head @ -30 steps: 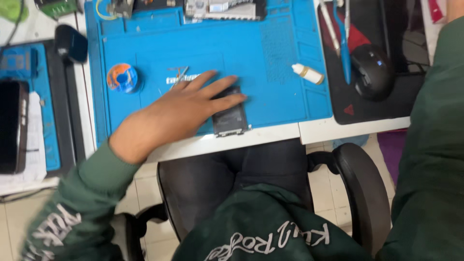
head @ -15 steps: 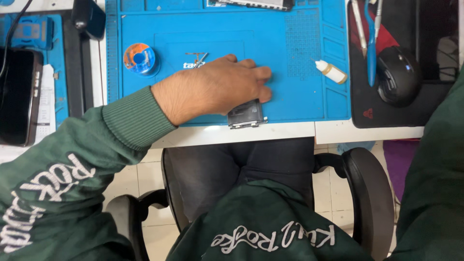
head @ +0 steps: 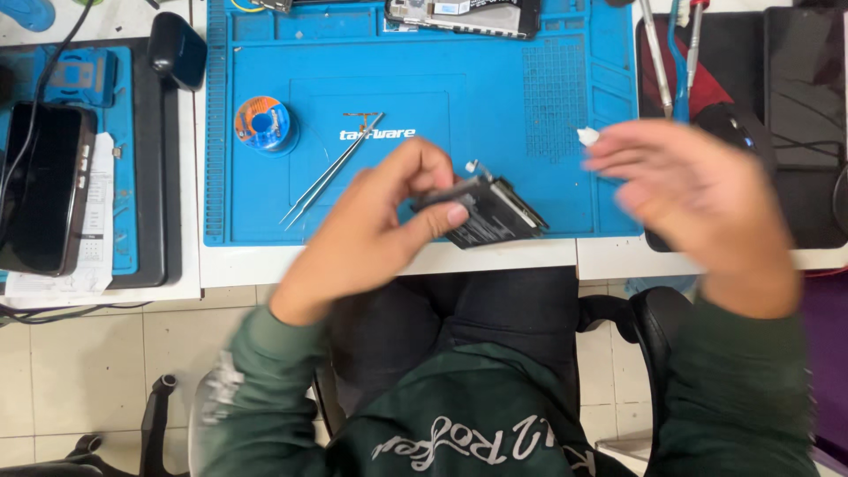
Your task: The person disassembles a smartphone on a blue anti-static mat, using a screwdriver and tweezers to remove screws and separate internal components. They handle the battery, motherboard, and other small parts, placing them on the mat while continuing to unscrew and separate sections of the device.
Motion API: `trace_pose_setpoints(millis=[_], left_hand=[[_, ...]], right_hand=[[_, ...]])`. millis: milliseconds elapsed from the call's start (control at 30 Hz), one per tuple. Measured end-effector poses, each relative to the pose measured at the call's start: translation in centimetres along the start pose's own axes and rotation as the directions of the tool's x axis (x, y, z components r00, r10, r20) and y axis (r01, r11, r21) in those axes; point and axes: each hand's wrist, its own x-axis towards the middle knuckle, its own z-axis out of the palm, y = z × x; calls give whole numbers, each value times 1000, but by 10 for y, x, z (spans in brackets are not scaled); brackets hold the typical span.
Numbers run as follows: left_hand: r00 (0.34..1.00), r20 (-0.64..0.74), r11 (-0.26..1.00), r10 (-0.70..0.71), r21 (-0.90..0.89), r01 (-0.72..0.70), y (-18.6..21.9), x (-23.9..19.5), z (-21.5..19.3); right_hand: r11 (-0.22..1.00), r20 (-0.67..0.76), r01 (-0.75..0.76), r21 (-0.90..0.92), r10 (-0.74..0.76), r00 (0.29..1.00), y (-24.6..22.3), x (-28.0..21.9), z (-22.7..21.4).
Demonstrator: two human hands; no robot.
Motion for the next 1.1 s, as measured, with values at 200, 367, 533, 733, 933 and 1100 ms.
trace_pose_setpoints(millis=[200,367,533,733,933,1100], left_hand=[[994,-93,839,-63,-544,2,-33,-7,38],[985,-162,895,-56,-445,-23,-52,-8,50],[977,-211,913,-27,-404,-62,-58,-7,58],[978,-203,917,-43,-396,-42,-58,-7,61],[977,-211,942,-15,-332,-57,-56,-8,61],[975,-214,982,59,-164,-96,-53,-11,62]], right_hand=[[960,167,-72,270,27,986,0,28,53],[933,201,-157,325,94,975,25,27,52],[919,274,-206,337,114,955,41,28,43],[835,338,-313,452,164,927,51,29,41],[795,403,-382,471,191,895,55,32,42],[792,428,-420,442,225,875,49,30,46]])
